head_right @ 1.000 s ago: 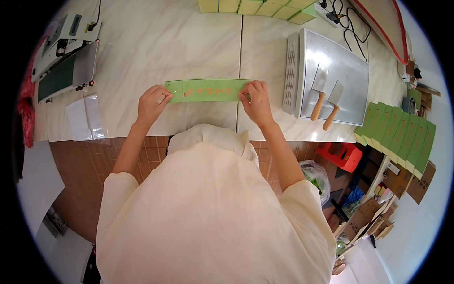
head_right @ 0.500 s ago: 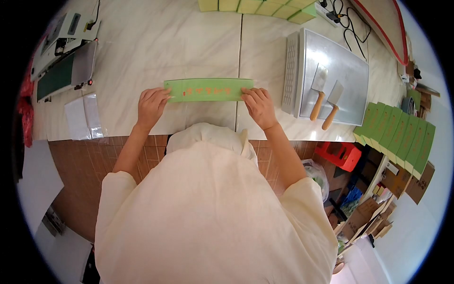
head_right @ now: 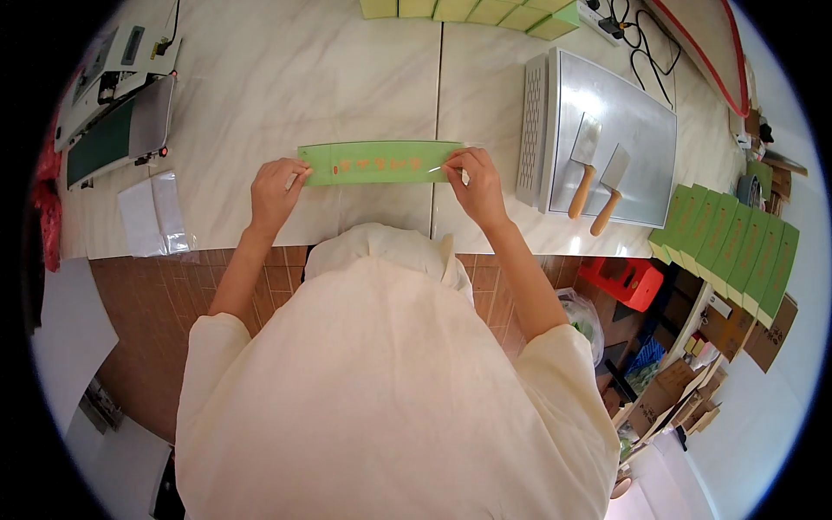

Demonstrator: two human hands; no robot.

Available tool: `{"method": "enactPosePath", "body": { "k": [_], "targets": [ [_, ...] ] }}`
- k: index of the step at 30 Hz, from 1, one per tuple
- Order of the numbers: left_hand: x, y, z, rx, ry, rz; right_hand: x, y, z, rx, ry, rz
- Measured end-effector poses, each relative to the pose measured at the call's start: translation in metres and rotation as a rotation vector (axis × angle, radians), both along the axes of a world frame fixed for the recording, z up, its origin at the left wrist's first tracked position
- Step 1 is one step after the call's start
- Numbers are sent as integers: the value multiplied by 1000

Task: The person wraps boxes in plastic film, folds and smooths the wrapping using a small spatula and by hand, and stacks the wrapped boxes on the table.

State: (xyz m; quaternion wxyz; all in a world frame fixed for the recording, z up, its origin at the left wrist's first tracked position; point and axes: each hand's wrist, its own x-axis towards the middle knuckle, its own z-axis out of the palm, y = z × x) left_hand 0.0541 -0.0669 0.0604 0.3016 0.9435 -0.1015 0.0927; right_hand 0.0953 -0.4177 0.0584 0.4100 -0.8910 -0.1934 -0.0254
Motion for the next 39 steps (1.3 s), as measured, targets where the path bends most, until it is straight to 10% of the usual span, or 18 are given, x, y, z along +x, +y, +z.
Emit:
{"method": "enactPosePath", "body": {
  "k": [12,14,20,29,39],
  "targets": [
    [-3,-8,0,-24,29,117,2,9,6,-2,239,-112],
    [-4,-11,0,-42,44,139,1,25,7,-358,-231,-216],
    [-7,-16,-2,-86,37,189,-39,109,-5,-248,-286,259],
    [-13,-13,-15,-146,3,265,-36,140,2,-357,-192,266],
    [-34,74,-61,-372,145,790,-32,143,4,-281,-132,262]
  ]
}}
